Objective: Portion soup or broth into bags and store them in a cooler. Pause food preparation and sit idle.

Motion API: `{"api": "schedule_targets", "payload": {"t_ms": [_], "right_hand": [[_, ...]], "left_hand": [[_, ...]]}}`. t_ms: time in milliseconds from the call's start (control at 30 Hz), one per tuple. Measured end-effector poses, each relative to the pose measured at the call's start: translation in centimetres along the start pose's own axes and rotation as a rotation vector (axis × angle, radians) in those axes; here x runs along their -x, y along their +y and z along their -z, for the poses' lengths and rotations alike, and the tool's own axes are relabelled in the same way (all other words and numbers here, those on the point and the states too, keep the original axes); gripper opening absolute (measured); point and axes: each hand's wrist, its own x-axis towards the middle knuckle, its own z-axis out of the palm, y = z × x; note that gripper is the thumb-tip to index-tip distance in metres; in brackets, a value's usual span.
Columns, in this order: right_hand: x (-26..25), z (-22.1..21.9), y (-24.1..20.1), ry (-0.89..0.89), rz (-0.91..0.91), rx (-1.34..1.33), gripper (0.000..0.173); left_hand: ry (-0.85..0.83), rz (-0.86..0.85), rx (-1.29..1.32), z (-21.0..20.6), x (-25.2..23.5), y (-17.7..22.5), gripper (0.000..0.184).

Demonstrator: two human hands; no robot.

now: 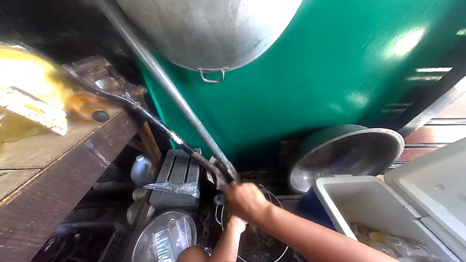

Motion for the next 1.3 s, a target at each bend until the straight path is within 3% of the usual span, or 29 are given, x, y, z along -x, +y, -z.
{"api": "schedule_targets", "payload": {"t_ms": [67, 133, 267, 367, 500, 633, 733, 867, 1067, 1300], "right_hand": [[-1.1, -0.6, 4.2, 0.125, -0.130, -0.116, 0.038], [-2.6, -3.7, 9.3, 0.187, -0.253, -0.221, 0.039], [-3.8, -15.0, 15.9, 0.172, -0.339, -0.357, 0.036], [-3.3, -22.7, 16.6, 0.210, -0.312, -0.446, 0.033], [-2.2, -28.2, 14.7, 0.325, -0.337, -0.562, 0.030], [-1.7, -30.9, 13.7, 0.455, -0.576, -0.788, 0.026], [-1.6, -31.4, 15.0, 0.496, -0.819, -1.023, 0.026], [-0.9, -30.6, 16.9, 0.538, -0.932, -1.336, 0.025], [0.7, -23.5, 17.7, 0.566, -0.815, -1.279, 0.023], [2.7, -12.0, 15.9, 0.678, -0.610, -1.082, 0.019]], "left_hand": [[0.033, -0.035, -0.087, 0.8, -4.3, -0.9, 0.037], [0.034, -0.069, -0.166, 1.4, -5.7, -0.7, 0.036], [0.054, -0.189, -0.288, 2.7, -6.6, -1.1, 0.035], [0.071, -0.193, -0.302, 3.2, -7.0, -1.4, 0.037], [0.127, -0.208, -0.293, 3.6, -6.7, -1.3, 0.037], [0.160, -0.279, -0.389, 4.3, -6.6, -1.3, 0.035], [0.185, -0.283, -0.515, 4.8, -6.7, -1.5, 0.034], [0.206, -0.227, -0.598, 5.1, -6.7, -1.6, 0.033], [0.234, -0.201, -0.636, 5.4, -6.6, -1.9, 0.033], [0.203, -0.172, -0.416, 4.8, -6.4, -2.0, 0.036]]}}
